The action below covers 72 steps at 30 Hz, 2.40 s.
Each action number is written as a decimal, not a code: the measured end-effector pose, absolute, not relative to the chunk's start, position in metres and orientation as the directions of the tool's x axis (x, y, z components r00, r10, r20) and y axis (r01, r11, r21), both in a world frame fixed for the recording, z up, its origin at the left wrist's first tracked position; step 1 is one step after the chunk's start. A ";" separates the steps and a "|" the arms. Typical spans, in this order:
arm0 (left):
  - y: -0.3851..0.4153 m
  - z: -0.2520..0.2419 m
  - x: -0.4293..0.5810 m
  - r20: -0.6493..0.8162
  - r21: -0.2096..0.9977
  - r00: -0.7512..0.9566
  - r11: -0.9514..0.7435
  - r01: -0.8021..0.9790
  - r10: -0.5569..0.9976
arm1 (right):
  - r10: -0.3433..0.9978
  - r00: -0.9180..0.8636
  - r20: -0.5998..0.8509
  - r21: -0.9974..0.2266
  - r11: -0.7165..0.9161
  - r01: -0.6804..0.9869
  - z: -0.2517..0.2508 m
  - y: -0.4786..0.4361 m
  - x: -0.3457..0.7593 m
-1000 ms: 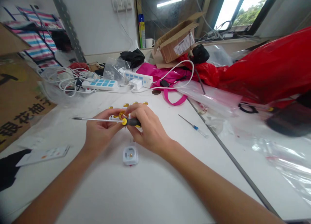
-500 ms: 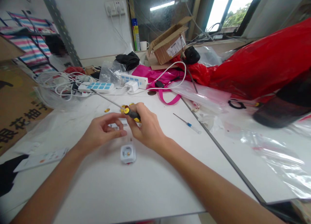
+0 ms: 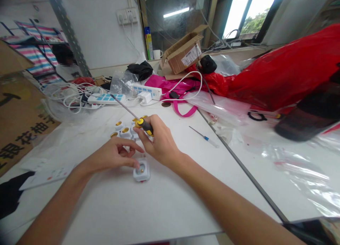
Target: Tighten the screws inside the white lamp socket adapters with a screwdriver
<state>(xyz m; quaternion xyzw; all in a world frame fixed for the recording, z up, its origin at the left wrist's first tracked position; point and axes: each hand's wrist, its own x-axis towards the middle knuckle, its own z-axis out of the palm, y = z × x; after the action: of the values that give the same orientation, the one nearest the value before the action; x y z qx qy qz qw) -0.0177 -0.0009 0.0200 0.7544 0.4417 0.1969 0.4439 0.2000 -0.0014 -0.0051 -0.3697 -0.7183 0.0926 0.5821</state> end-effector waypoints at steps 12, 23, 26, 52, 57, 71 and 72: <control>-0.006 0.008 -0.001 0.054 0.887 0.531 -0.285 0.363 0.846 | 0.626 -0.105 0.772 -0.540 0.735 0.411 -0.006 -0.007 0.198; -0.002 -0.005 0.006 0.246 0.866 0.432 -0.397 0.303 0.867 | 0.649 0.082 0.757 -0.630 0.691 0.353 0.003 0.000 0.203; -0.002 -0.002 0.004 0.190 0.866 0.450 -0.365 0.342 0.872 | 0.661 0.091 0.745 -0.644 0.677 0.356 0.002 0.001 0.203; -0.007 -0.008 0.002 0.010 0.766 0.363 -0.241 0.596 0.932 | 0.573 -0.233 0.786 -0.513 0.814 0.273 -0.005 -0.005 0.209; -0.007 -0.015 -0.001 0.150 0.892 0.297 -0.259 0.371 0.943 | 0.573 -0.284 0.769 -0.512 0.818 0.263 -0.004 -0.006 0.208; 0.000 -0.020 -0.004 0.617 0.656 0.243 -0.659 0.369 0.749 | 0.607 -0.382 0.697 -0.539 0.795 0.279 0.000 -0.009 0.212; 0.000 -0.020 -0.004 0.647 0.625 0.248 -0.688 0.369 0.721 | 0.607 -0.385 0.695 -0.537 0.795 0.282 0.000 -0.009 0.212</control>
<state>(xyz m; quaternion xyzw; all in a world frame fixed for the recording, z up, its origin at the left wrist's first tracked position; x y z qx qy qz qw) -0.0039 -0.0003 -0.0195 0.7700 0.3538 0.5010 0.1758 0.2124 -0.0092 0.0004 -0.2727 -0.8150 0.1680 0.4828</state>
